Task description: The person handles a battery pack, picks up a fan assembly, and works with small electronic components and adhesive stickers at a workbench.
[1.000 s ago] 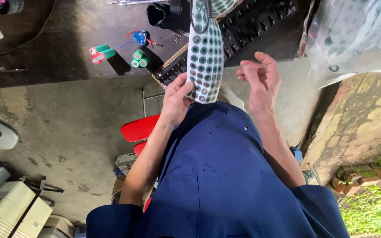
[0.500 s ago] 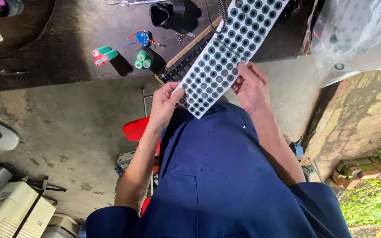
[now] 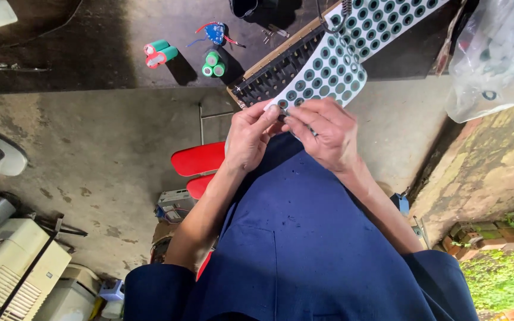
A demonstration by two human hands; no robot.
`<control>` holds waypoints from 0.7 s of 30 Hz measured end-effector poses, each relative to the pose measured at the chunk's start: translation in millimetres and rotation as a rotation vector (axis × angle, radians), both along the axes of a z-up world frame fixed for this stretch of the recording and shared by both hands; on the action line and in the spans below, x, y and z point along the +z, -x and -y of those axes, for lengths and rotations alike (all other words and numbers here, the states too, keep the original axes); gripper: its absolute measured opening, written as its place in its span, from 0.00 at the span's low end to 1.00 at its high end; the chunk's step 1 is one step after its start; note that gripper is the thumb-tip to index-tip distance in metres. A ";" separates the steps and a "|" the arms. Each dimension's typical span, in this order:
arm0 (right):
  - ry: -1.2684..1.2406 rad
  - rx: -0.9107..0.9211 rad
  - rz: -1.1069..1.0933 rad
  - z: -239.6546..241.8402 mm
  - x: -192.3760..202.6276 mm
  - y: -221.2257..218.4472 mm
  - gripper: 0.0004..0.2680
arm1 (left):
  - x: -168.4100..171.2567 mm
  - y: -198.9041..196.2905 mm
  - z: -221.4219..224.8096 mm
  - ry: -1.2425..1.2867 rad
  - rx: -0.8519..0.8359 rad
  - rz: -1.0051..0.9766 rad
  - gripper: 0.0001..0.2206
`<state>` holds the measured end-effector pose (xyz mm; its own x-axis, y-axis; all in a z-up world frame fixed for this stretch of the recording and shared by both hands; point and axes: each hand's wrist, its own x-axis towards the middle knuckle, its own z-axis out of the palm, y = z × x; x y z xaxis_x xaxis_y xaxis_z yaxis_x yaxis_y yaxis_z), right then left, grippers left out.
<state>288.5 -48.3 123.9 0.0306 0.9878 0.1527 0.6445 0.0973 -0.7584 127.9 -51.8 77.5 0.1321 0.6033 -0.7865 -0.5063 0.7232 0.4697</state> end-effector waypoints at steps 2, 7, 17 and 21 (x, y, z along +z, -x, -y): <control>0.127 0.048 -0.067 -2.8 -8.7 4.8 0.06 | 13.4 3.6 -4.8 -0.057 0.065 0.092 0.13; 0.207 0.077 -0.124 -9.8 -10.1 11.0 0.06 | 9.7 14.0 -2.3 -0.175 0.008 0.021 0.09; 0.210 0.092 -0.273 -14.1 -17.1 24.0 0.04 | 18.1 26.5 -19.0 -0.344 -0.182 -0.153 0.05; 0.209 0.094 -0.259 -13.4 -17.0 30.1 0.03 | 7.1 28.8 -21.0 -0.294 -0.157 -0.168 0.06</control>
<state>258.4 -34.8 106.9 -0.0510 0.9972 -0.0540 0.4238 -0.0274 -0.9053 99.1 -30.9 84.7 0.1253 0.7894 -0.6009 -0.2982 0.6076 0.7361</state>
